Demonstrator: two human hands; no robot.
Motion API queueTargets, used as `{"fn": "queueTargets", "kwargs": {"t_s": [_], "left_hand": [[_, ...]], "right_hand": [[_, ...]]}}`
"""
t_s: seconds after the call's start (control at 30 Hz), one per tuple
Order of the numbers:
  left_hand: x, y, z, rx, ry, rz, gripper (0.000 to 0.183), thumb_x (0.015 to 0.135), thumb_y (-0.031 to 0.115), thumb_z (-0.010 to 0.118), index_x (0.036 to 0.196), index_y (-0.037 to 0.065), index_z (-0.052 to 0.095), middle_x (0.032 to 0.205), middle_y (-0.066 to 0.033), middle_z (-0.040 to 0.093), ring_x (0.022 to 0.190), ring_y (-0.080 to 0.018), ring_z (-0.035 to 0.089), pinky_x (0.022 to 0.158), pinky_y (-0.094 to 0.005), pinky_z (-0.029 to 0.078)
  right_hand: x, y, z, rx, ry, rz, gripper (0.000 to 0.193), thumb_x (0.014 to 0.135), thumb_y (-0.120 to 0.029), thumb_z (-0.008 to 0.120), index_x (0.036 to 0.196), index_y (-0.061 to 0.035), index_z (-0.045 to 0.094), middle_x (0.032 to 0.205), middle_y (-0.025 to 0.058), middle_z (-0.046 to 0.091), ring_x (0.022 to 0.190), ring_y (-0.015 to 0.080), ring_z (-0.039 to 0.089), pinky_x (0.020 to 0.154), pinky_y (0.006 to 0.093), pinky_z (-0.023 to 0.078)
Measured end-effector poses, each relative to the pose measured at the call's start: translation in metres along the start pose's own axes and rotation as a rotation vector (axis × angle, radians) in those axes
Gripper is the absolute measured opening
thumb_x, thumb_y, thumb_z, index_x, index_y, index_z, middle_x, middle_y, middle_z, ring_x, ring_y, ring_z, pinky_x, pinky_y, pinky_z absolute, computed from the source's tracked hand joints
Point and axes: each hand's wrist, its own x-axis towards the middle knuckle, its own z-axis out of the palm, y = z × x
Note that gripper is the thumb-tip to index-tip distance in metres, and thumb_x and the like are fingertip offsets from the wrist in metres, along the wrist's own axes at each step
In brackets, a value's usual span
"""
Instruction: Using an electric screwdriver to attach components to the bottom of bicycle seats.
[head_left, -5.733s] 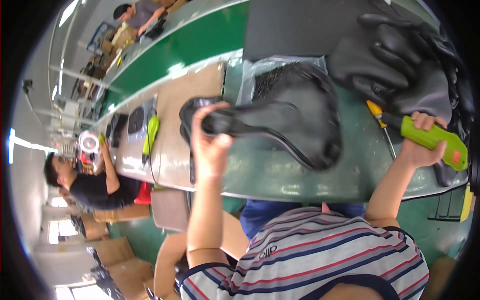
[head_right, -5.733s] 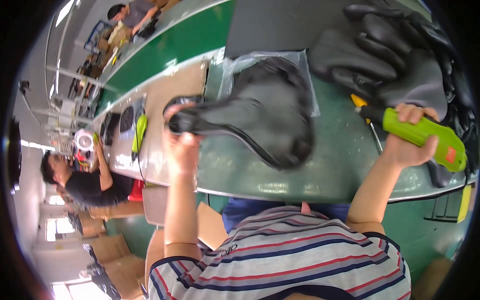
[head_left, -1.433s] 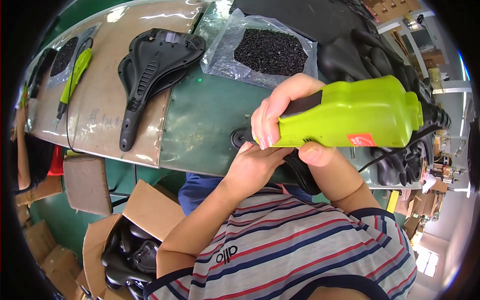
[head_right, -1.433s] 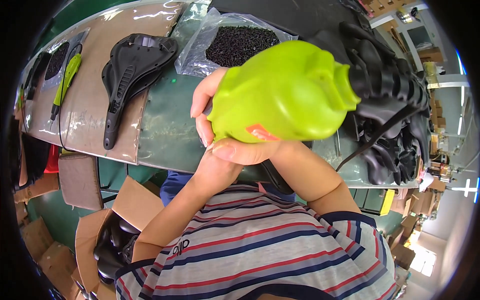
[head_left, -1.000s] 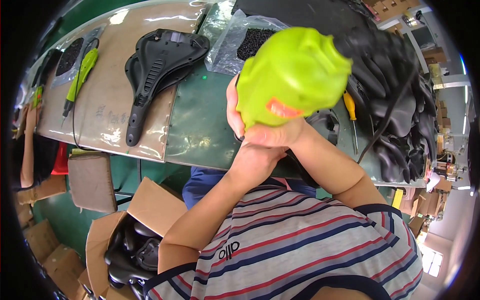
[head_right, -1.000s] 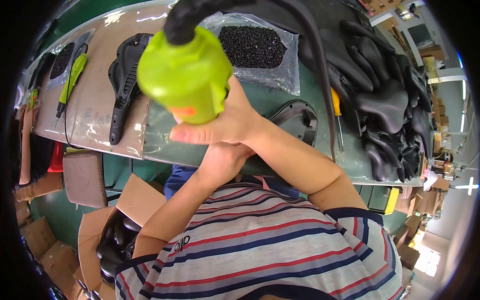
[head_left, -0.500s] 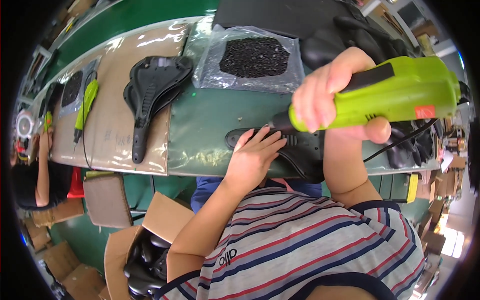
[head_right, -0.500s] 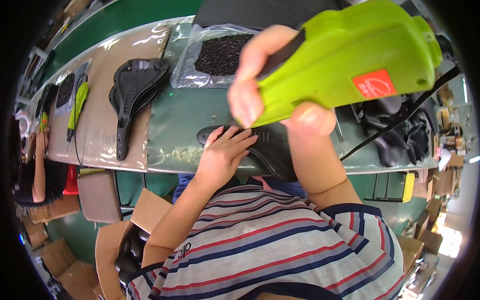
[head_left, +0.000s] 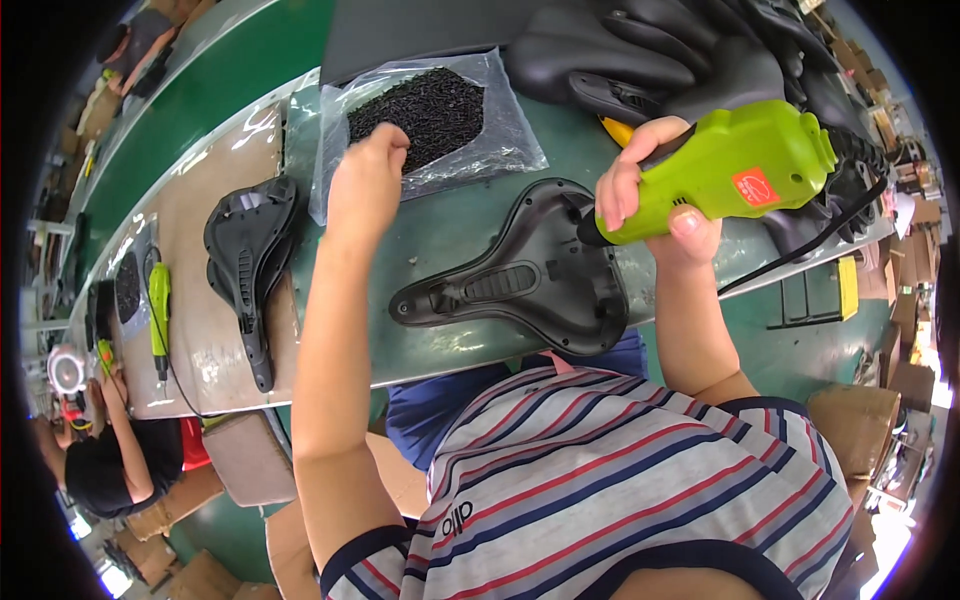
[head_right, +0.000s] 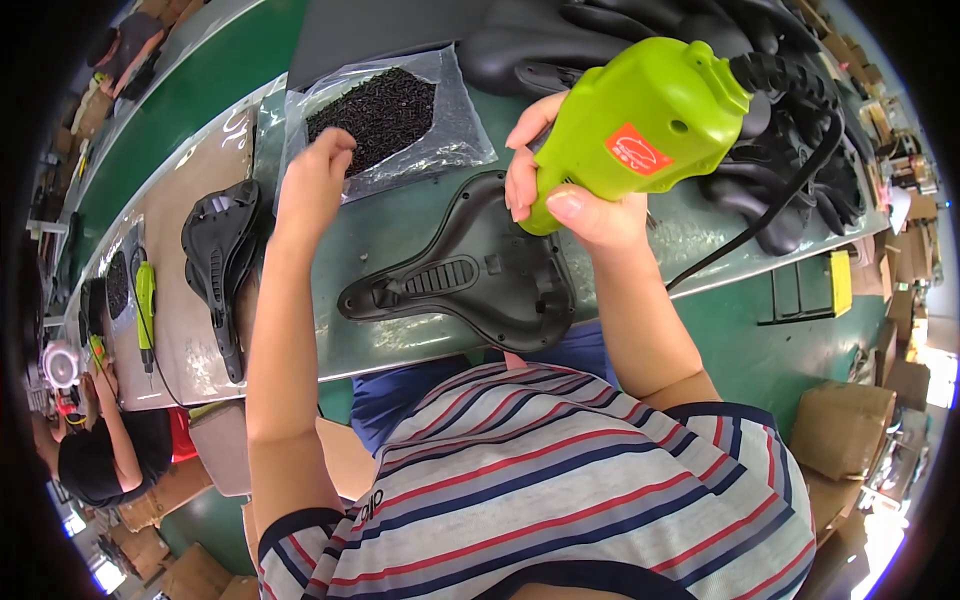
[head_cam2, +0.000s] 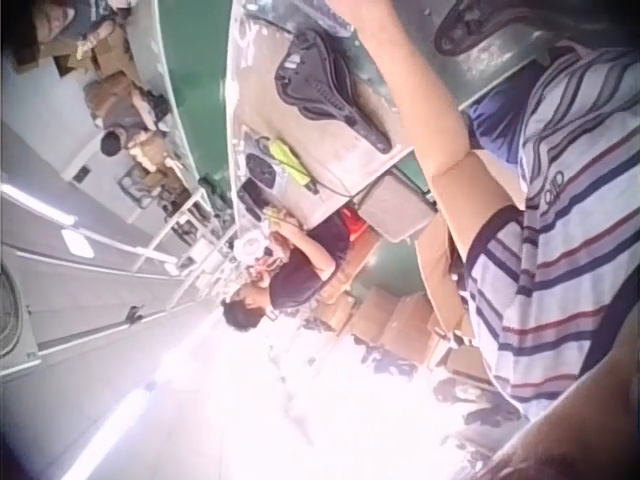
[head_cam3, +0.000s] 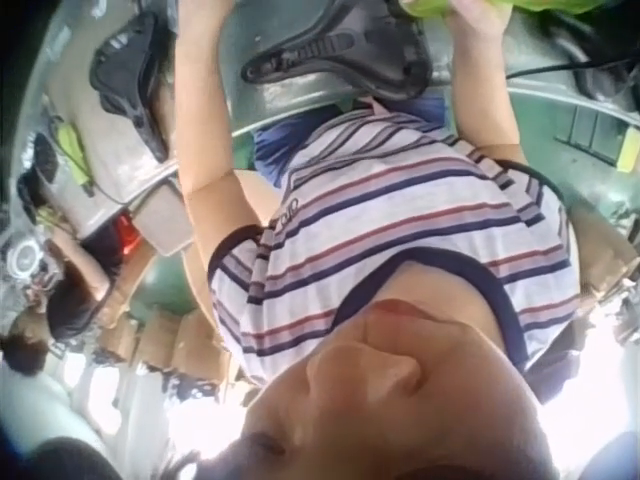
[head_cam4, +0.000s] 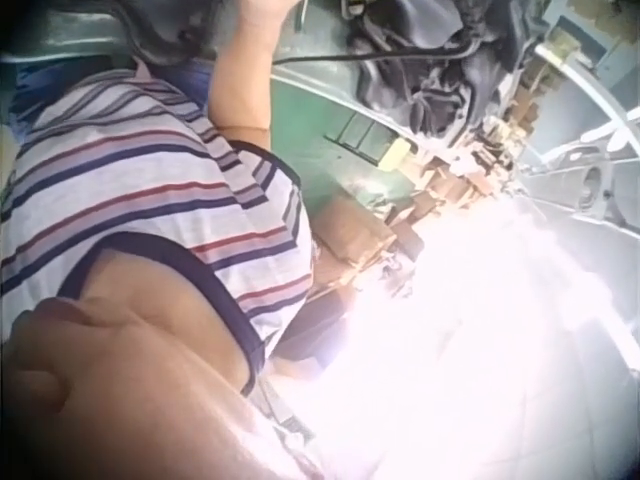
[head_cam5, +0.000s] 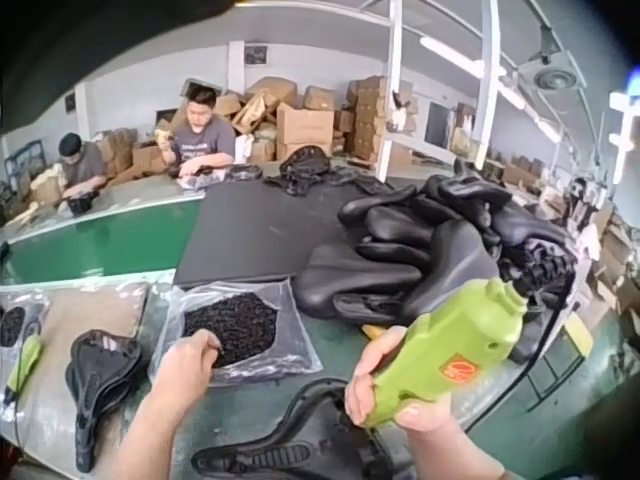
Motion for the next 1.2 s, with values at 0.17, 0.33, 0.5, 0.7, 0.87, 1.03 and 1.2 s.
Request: {"fn": "queueTargets", "kwargs": {"t_s": [0.17,0.33,0.5,0.7,0.87,1.03,1.2], "left_hand": [[0.033,-0.024,0.022,0.295,-0.136,0.010,0.016,0.076,0.017,0.064,0.084,0.004,0.059,0.088,-0.0162,0.060,0.086,-0.0325,0.058,0.075,-0.0427,0.046],[0.040,-0.025,0.025,0.203,-0.344,-0.149,0.015,0.075,0.016,0.065,0.083,0.004,0.059,0.090,-0.0165,0.059,0.087,-0.0325,0.058,0.076,-0.0421,0.045],[0.037,-0.035,0.026,0.060,0.044,-0.053,0.011,0.077,0.011,0.063,0.081,0.002,0.057,0.068,-0.0121,0.059,0.064,-0.0240,0.058,0.059,-0.0324,0.046],[0.018,-0.001,0.007,-0.827,-0.051,-0.360,0.010,0.084,0.007,0.058,0.091,0.000,0.058,0.074,-0.0034,0.058,0.066,-0.0078,0.053,0.059,-0.0201,0.044],[-0.029,0.045,0.006,-1.364,-0.192,-0.380,0.016,0.087,0.009,0.055,0.100,0.001,0.058,0.081,-0.0021,0.057,0.068,-0.0077,0.053,0.060,-0.0194,0.044],[-0.072,0.080,0.030,-1.701,-0.297,-0.439,0.015,0.088,0.012,0.056,0.095,0.000,0.057,0.081,-0.0022,0.053,0.067,-0.0083,0.048,0.058,-0.0201,0.041],[-0.087,0.097,0.042,-1.700,-0.365,-0.456,0.015,0.088,0.016,0.056,0.089,0.002,0.056,0.077,-0.0011,0.052,0.065,-0.0074,0.046,0.057,-0.0196,0.040]], "right_hand": [[-0.005,-0.002,-0.007,0.025,0.041,-0.014,0.055,0.067,-0.031,0.071,0.099,0.0059,0.045,0.064,0.0099,0.052,0.054,0.0182,0.054,0.051,0.0299,0.046],[-0.012,-0.004,-0.010,0.050,0.077,-0.044,0.054,0.067,-0.031,0.070,0.099,0.0050,0.045,0.063,0.0100,0.052,0.054,0.0183,0.054,0.052,0.0301,0.047],[-0.009,-0.005,-0.009,0.052,0.076,-0.053,0.051,0.068,-0.030,0.068,0.098,0.0046,0.045,0.063,0.0100,0.052,0.055,0.0182,0.054,0.053,0.0301,0.047],[-0.011,-0.005,-0.014,0.031,0.147,-0.080,0.046,0.072,-0.029,0.063,0.098,0.0048,0.046,0.063,0.0103,0.052,0.054,0.0185,0.054,0.052,0.0304,0.046],[-0.010,-0.018,-0.018,0.092,0.195,-0.149,0.047,0.076,-0.034,0.060,0.101,0.0029,0.044,0.065,0.0103,0.052,0.055,0.0210,0.054,0.055,0.0347,0.046],[-0.004,-0.034,-0.033,0.204,0.128,-0.269,0.052,0.083,-0.047,0.043,0.106,-0.0009,0.044,0.069,0.0077,0.051,0.056,0.0209,0.052,0.058,0.0373,0.043],[-0.006,-0.043,-0.037,0.257,0.084,-0.245,0.053,0.082,-0.049,0.047,0.110,-0.0032,0.042,0.071,0.0016,0.046,0.060,0.0147,0.045,0.064,0.0314,0.036]]}}
